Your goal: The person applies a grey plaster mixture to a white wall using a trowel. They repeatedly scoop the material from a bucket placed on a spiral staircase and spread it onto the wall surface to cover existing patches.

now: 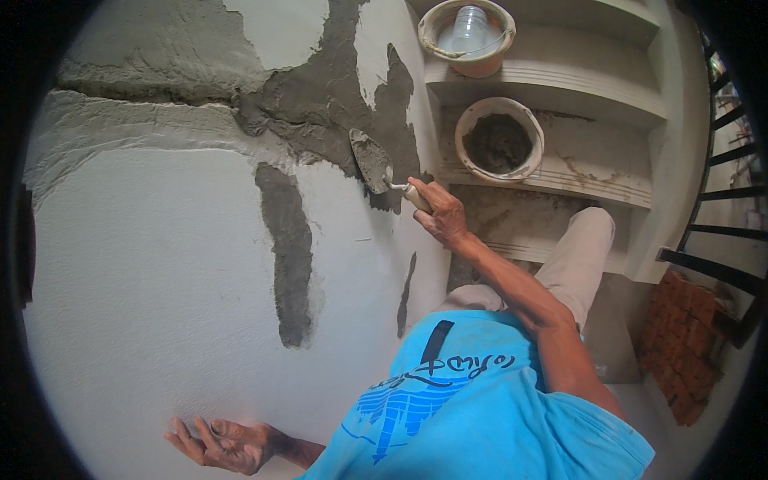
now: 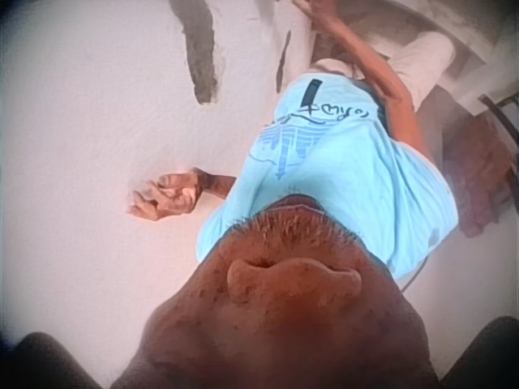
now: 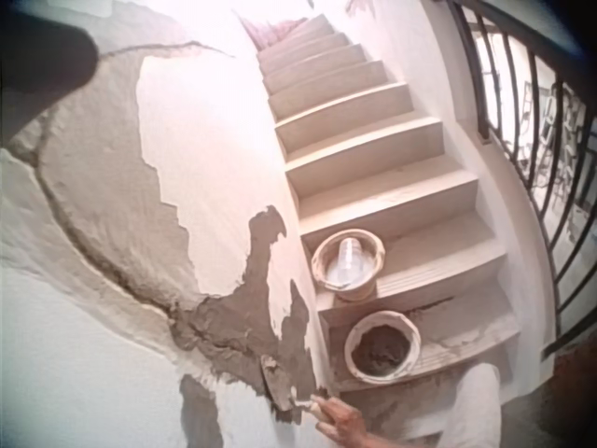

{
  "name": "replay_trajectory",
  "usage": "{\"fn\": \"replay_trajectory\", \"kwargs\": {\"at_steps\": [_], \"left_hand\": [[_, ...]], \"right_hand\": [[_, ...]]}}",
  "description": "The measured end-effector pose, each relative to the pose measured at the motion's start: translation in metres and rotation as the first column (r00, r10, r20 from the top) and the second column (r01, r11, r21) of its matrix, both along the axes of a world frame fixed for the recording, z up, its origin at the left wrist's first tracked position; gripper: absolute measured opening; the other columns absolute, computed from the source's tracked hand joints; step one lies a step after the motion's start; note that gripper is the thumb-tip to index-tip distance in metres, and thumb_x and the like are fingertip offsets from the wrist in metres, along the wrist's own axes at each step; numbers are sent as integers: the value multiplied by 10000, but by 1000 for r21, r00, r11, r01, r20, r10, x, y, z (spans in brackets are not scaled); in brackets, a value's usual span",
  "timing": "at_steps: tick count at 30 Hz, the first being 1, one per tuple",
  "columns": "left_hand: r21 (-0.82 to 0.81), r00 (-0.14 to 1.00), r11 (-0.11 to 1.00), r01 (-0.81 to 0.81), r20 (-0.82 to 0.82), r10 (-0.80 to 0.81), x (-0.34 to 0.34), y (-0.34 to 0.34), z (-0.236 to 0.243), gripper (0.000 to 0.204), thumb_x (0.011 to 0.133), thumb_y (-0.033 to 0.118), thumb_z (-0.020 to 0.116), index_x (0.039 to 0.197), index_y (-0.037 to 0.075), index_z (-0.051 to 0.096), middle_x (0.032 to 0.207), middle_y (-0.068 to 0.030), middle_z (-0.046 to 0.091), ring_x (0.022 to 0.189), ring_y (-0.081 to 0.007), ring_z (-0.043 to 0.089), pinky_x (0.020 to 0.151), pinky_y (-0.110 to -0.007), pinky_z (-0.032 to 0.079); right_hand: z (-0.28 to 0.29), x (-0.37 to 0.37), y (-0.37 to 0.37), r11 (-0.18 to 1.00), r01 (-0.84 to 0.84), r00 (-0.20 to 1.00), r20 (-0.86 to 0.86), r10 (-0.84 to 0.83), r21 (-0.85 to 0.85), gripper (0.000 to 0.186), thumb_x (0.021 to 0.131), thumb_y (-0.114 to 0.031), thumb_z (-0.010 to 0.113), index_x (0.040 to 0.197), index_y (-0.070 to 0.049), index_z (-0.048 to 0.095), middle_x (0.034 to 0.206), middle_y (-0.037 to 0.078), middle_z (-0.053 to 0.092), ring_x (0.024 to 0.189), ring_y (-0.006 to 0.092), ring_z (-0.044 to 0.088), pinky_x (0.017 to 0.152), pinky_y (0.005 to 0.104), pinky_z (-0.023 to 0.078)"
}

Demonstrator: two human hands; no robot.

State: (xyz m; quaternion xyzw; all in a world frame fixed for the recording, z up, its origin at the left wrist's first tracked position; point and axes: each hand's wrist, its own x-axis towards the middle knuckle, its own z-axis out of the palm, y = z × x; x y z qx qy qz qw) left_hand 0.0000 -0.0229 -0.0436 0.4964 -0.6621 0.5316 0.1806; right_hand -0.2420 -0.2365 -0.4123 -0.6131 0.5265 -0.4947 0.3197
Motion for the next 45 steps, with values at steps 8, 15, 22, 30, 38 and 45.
{"fn": "replay_trajectory", "kwargs": {"at_steps": [8,15,22,30,38,45], "left_hand": [[1,999,999,47,5,-47,1,-1,0,195,1028,73,528,1104,-16,683,1363,-268,593,1449,-424,420,1161,-672,392],[-9,999,1000,-21,48,22,-3,-1,0,207,1041,93,524,1141,-13,671,1358,-273,593,1437,-418,439,1155,-675,400],[9,999,1000,30,40,-30,0,0,2,180,1024,56,548,1133,-6,677,1348,-264,600,1434,-422,440,1150,-688,399],[-8,999,999,36,4,-36,-1,-2,-2,181,1018,64,552,1129,-2,679,1346,-261,602,1432,-426,442,1141,-684,413],[-19,1000,1000,-7,21,7,-3,0,0,177,1023,64,549,1132,15,679,1338,-249,609,1428,-423,449,1138,-680,423],[-14,997,998,60,-39,-60,0,-1,-5,181,1032,55,536,1131,26,685,1352,-240,600,1435,-419,440,1136,-669,437]], "right_hand": [[30,11,-33,998,62,978,199,-54,-31,715,706,-19,702,1406,-112,597,981,126,622,826,260,607,778,358,516],[51,19,-22,996,-3,989,150,17,-88,720,707,-33,704,1411,-131,594,929,101,614,792,250,607,761,358,520],[61,2,-14,997,-73,961,265,79,-34,716,688,-17,702,1393,-100,612,923,108,616,794,230,604,753,351,523],[63,12,-42,996,9,987,162,6,-92,681,726,-78,692,1398,-132,596,922,126,629,782,296,630,730,399,531],[74,7,-12,995,-44,975,214,62,-89,712,701,-25,700,1402,-112,610,958,123,649,797,247,623,776,354,538],[68,12,-42,995,25,983,184,-6,-96,711,709,-81,715,1409,-124,594,920,131,629,790,287,636,749,396,528]]}}
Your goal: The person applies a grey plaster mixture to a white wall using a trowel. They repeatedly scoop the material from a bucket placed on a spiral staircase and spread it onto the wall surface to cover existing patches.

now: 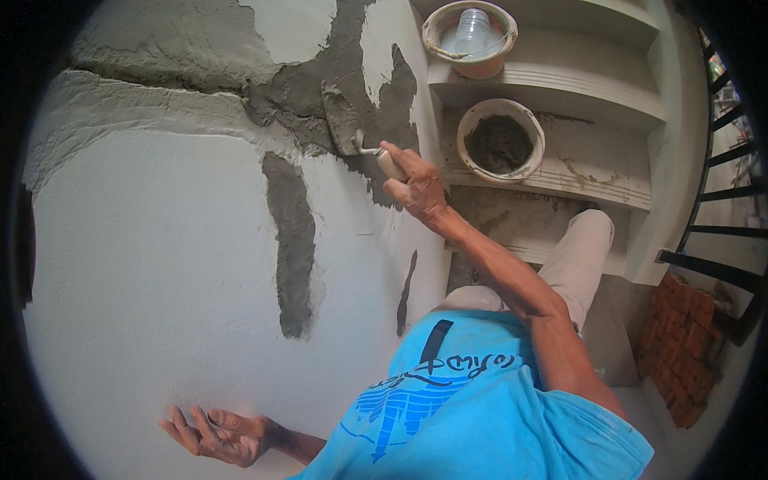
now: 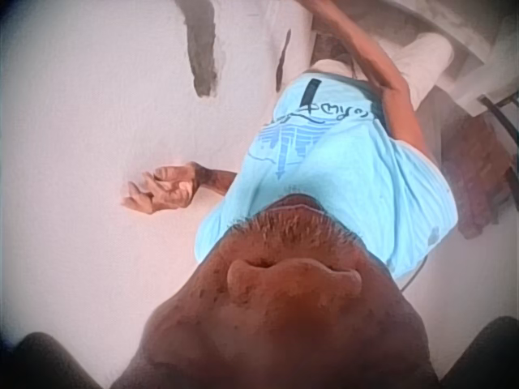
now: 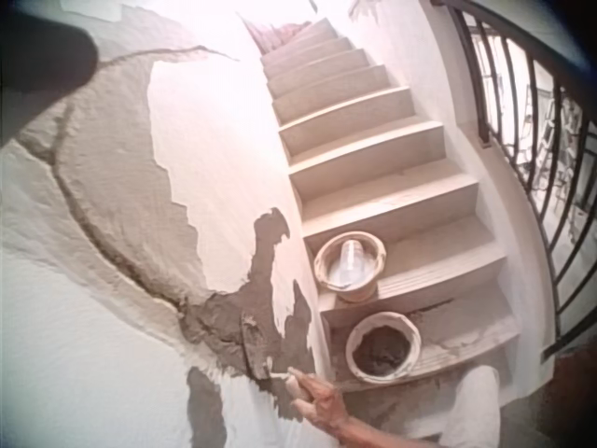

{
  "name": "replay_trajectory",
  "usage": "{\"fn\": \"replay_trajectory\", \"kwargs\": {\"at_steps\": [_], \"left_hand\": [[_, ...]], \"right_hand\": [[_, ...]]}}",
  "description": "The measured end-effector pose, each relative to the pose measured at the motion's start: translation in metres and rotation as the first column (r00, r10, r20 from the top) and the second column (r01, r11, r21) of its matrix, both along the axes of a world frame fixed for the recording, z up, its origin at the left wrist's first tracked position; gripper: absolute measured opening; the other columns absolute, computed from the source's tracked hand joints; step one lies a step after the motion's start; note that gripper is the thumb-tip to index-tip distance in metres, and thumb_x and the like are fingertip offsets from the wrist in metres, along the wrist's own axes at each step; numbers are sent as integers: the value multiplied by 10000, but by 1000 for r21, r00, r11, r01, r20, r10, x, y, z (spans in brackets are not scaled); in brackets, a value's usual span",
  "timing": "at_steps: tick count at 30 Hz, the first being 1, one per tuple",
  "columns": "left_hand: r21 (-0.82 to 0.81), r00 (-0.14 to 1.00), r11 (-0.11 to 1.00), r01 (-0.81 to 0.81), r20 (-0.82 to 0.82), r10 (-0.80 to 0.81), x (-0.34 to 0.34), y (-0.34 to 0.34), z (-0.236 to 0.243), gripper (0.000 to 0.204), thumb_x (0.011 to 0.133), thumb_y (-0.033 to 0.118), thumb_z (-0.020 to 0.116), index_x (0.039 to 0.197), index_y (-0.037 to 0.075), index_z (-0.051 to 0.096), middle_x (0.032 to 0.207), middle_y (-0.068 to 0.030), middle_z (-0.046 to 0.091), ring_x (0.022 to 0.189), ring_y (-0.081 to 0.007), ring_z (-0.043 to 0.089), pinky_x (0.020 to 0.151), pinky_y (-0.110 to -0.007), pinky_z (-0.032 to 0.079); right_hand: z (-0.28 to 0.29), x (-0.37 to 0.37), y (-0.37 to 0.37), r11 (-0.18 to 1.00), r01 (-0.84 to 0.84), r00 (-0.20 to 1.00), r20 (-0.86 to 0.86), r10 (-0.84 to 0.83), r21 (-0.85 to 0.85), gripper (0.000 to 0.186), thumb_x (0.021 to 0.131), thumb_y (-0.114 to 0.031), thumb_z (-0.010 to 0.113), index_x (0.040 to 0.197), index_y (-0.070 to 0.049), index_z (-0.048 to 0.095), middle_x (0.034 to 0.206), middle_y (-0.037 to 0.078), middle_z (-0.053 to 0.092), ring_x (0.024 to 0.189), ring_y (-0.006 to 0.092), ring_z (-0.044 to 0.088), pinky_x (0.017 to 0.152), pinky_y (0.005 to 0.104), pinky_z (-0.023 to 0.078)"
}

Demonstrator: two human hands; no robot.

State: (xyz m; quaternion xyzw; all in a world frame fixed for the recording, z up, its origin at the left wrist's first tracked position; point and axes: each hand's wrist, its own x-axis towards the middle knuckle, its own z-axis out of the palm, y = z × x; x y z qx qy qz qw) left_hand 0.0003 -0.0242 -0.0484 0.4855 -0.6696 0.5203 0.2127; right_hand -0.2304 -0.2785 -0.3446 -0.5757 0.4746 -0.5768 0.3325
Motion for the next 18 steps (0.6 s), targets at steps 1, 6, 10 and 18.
{"fn": "replay_trajectory", "kwargs": {"at_steps": [1,6,10,18], "left_hand": [[-1,1000,1000,-12,2,12,0,1,0,182,1032,56,535,1131,23,684,1353,-239,598,1435,-418,440,1136,-667,438],[0,999,999,-40,22,40,-2,1,2,177,1028,59,541,1127,15,681,1350,-238,595,1434,-415,442,1134,-667,445],[-2,997,997,-78,14,78,-4,5,0,176,1025,57,537,1121,7,677,1356,-243,587,1433,-415,442,1136,-671,440],[7,1000,1000,-17,1,17,-1,1,0,178,1023,49,542,1127,7,679,1353,-247,589,1435,-423,436,1143,-680,422]], "right_hand": [[2,1,4,1000,-23,1000,-1,23,-2,716,709,-80,713,1412,-127,592,916,128,628,785,286,633,745,395,528],[0,-6,40,986,-153,988,-41,150,-71,727,700,-68,704,1416,-135,597,904,119,621,770,284,619,722,392,525],[-9,-9,48,983,-115,988,121,98,144,707,690,-76,708,1391,-108,620,919,139,624,786,285,616,760,387,519],[-31,5,38,987,-43,997,65,33,155,714,692,-37,691,1399,-84,609,926,115,608,781,229,572,754,336,510]]}}
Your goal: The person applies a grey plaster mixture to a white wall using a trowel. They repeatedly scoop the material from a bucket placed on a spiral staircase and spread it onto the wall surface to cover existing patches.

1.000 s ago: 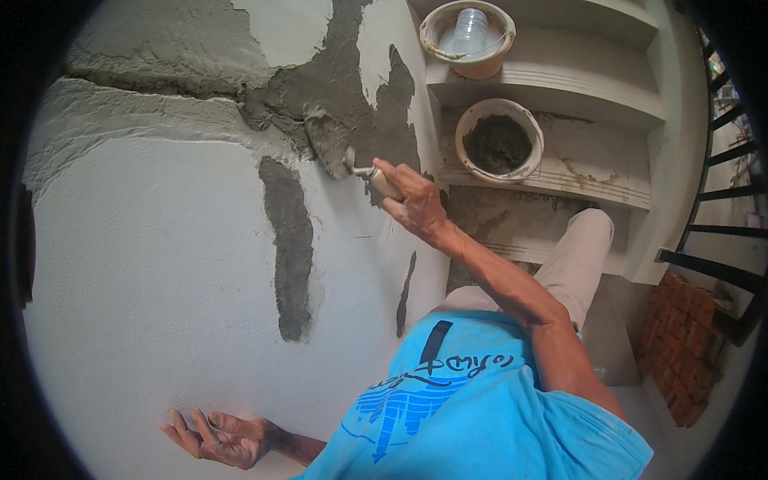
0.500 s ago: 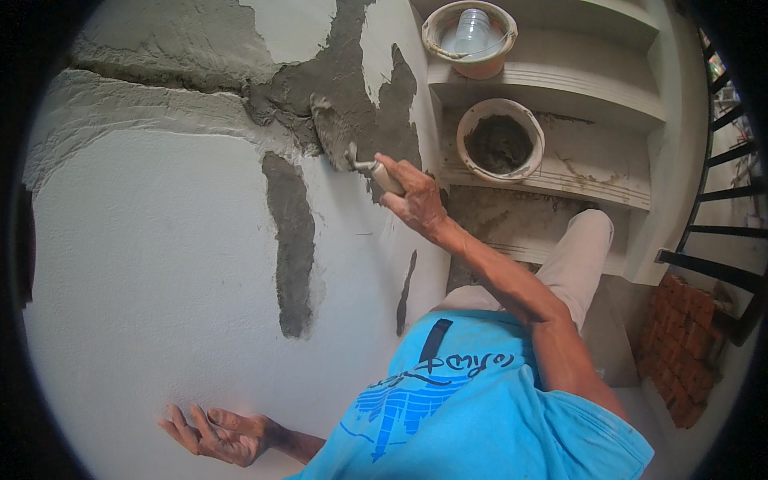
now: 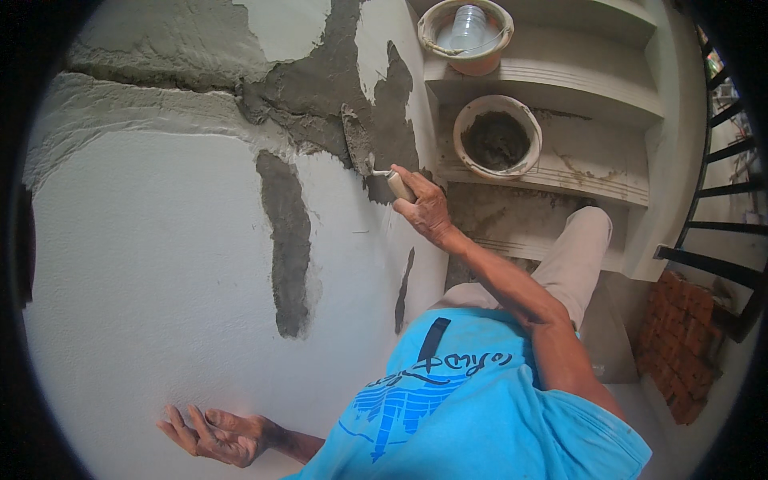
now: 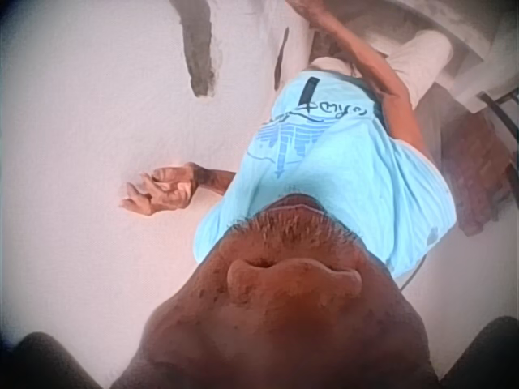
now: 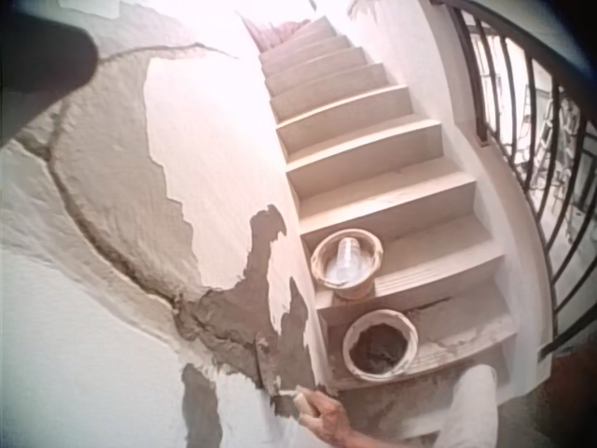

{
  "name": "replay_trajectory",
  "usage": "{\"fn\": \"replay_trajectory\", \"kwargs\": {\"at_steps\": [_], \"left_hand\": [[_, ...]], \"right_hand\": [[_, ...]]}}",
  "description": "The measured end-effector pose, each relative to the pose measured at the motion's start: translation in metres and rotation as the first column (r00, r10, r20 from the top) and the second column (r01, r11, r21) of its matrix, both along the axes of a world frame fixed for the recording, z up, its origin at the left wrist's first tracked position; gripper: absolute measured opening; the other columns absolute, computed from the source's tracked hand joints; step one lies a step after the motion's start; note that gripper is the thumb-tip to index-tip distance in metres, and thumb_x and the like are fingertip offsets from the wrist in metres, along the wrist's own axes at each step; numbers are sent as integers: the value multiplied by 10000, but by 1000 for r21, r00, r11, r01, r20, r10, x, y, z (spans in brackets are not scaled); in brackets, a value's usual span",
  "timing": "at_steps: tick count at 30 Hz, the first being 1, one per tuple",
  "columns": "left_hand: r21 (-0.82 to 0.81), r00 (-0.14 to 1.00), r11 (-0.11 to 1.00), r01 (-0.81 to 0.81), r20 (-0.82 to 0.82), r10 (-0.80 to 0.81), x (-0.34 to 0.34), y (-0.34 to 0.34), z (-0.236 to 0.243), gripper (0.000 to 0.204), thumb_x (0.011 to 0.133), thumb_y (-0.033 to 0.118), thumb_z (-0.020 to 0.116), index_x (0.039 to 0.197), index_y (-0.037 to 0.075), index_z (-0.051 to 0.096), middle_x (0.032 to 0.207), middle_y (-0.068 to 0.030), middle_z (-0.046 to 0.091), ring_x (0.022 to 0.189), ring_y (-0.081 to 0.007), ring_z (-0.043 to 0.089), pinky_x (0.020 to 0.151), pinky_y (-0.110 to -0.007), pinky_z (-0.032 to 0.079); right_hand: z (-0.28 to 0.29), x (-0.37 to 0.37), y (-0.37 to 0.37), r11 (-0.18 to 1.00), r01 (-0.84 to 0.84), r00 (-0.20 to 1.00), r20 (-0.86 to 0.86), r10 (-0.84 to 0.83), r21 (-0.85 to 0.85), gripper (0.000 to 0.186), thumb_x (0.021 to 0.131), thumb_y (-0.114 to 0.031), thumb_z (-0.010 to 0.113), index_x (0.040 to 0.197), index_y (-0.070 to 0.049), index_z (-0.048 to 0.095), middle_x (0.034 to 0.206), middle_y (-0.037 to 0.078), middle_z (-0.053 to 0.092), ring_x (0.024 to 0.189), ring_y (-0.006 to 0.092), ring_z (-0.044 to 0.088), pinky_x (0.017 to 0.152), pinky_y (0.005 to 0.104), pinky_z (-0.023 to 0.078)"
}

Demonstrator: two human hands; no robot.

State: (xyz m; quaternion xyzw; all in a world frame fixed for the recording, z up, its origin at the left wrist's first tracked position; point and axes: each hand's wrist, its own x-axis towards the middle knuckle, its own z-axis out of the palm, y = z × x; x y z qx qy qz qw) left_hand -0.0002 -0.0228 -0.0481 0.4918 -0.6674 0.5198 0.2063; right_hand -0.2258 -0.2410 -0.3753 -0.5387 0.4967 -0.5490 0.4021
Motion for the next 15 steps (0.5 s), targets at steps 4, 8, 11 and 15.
{"fn": "replay_trajectory", "kwargs": {"at_steps": [4,8,11,15], "left_hand": [[-3,1000,1000,-15,19,15,0,1,0,178,1031,71,546,1128,16,685,1346,-244,595,1435,-421,438,1143,-685,417],[-6,1000,1000,-21,19,21,-3,1,2,188,1040,95,542,1130,27,692,1333,-231,609,1436,-416,440,1145,-689,411],[-15,1000,1000,-13,14,13,1,1,1,195,1042,105,542,1139,29,693,1334,-221,611,1436,-412,441,1146,-692,407],[-19,999,999,-37,15,37,-1,-1,0,197,1036,96,541,1140,27,694,1349,-215,602,1435,-403,445,1140,-667,438]], "right_hand": [[10,3,22,994,-106,994,-29,105,-37,722,700,-74,707,1412,-101,587,956,141,640,796,286,630,753,393,525],[14,-7,26,992,-119,993,-2,119,-37,716,702,-72,712,1407,-101,591,947,138,640,781,279,621,739,380,526],[8,-4,7,998,6,1000,7,-6,-60,715,703,-76,716,1407,-100,588,953,142,638,784,280,616,745,387,521],[15,-4,-4,998,-25,999,-45,23,-51,705,719,-80,712,1412,-99,582,954,147,630,792,285,613,759,399,518]]}}
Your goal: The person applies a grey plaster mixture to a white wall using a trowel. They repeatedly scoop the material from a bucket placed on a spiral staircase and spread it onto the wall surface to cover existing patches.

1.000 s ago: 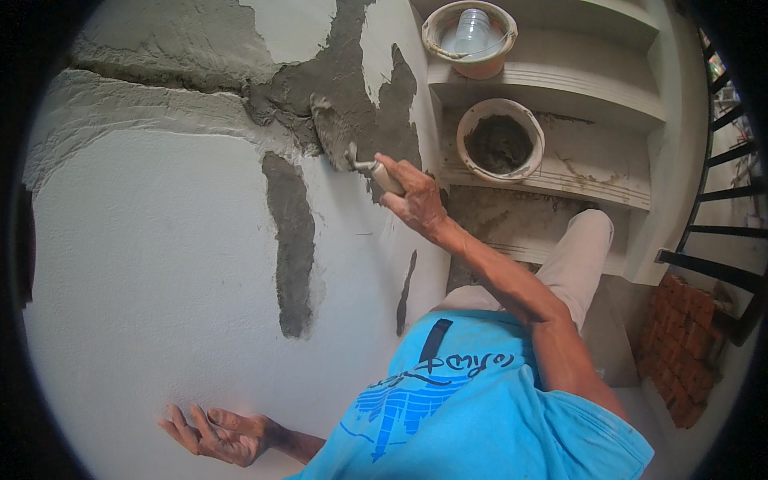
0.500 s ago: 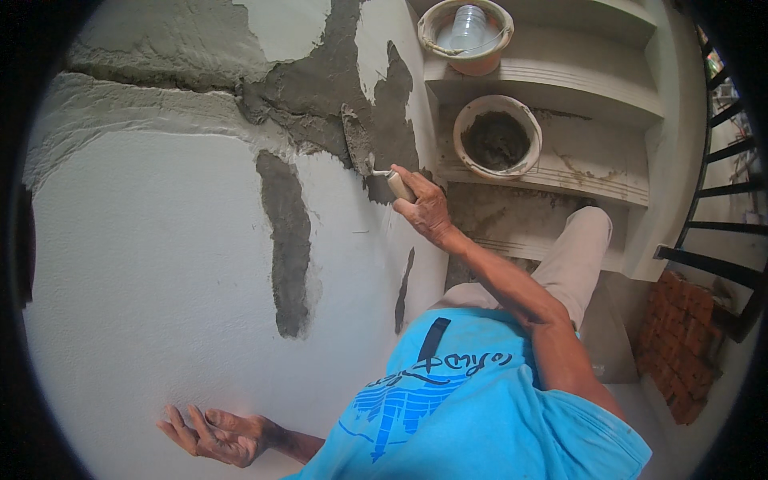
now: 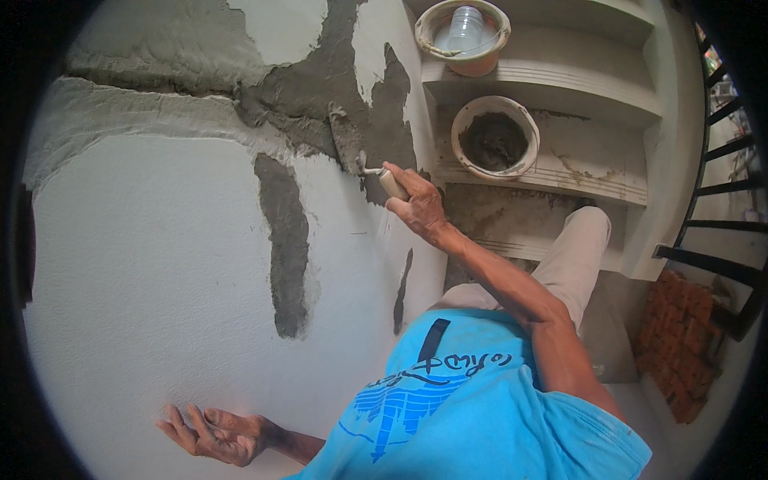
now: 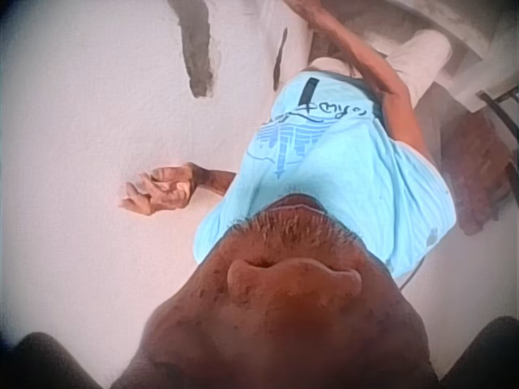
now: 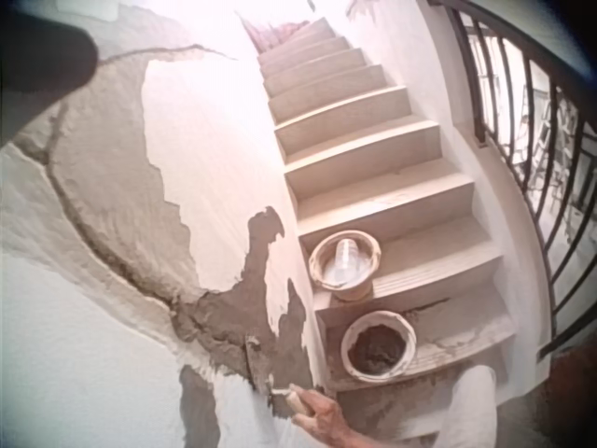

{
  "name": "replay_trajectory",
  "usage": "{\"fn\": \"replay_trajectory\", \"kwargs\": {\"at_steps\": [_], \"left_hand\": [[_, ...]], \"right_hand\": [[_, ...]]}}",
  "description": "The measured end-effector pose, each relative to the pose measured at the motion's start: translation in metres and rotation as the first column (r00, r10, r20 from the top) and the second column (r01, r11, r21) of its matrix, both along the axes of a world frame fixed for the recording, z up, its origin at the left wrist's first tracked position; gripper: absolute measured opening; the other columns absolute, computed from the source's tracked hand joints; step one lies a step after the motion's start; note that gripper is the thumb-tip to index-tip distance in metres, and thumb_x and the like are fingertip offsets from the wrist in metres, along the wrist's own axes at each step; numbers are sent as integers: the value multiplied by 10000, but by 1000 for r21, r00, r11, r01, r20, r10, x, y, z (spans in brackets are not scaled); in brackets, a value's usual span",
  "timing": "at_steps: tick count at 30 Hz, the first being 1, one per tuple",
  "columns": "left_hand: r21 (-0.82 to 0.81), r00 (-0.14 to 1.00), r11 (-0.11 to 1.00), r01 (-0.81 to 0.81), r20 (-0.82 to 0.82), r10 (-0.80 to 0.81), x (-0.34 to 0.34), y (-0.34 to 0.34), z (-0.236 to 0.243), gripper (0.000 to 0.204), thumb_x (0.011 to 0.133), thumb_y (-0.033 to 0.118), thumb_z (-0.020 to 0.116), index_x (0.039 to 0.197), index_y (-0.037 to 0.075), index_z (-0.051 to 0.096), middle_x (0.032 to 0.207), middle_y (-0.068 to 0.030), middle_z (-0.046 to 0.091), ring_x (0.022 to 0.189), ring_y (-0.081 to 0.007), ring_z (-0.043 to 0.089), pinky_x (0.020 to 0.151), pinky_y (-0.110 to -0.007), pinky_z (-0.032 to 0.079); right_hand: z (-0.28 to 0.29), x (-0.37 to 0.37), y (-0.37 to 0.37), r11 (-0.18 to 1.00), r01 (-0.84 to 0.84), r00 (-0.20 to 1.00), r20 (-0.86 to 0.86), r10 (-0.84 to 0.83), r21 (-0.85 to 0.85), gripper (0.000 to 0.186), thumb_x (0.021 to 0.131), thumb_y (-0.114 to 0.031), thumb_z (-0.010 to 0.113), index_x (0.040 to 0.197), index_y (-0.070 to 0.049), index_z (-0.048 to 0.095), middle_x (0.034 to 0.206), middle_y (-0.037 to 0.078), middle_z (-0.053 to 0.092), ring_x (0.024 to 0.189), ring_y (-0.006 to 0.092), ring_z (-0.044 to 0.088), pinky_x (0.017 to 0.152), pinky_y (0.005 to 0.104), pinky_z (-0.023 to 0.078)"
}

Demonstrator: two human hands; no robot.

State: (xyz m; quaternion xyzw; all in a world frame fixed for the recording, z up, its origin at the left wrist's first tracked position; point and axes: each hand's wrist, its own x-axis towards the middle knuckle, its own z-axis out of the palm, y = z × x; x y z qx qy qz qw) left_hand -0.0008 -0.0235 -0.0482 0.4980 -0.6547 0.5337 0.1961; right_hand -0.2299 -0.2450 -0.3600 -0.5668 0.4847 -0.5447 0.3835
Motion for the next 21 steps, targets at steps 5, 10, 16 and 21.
{"fn": "replay_trajectory", "kwargs": {"at_steps": [5,10,16,21], "left_hand": [[-3,997,997,-73,31,73,-6,-1,0,197,1031,78,537,1131,16,694,1350,-213,599,1432,-397,449,1141,-620,470],[-6,998,1000,7,-61,-7,-1,1,2,211,1039,121,541,1145,-2,676,1352,-212,603,1431,-389,452,1143,-598,473],[-110,980,991,77,-177,-96,-30,-35,18,276,1013,224,613,1154,-7,662,1367,-264,565,1428,-446,406,1134,-668,358],[-72,986,997,10,-167,-22,-47,-61,22,421,992,336,663,1220,-16,642,1466,-295,466,1451,-481,335,1150,-692,267]], "right_hand": [[2,-14,29,985,-162,987,-7,162,-58,684,729,-74,689,1407,-102,596,946,149,621,797,287,614,760,403,517],[-7,-44,34,983,-132,990,57,126,127,712,692,-96,698,1398,-91,606,1080,175,687,898,308,665,850,371,540],[-46,-63,-14,967,89,995,14,-95,238,697,709,-209,687,1374,-19,602,1222,241,694,1059,377,688,969,414,518],[-65,-67,-58,960,131,991,-21,-130,246,695,711,-195,678,1377,-14,597,1209,257,691,1062,404,677,975,421,506]]}}
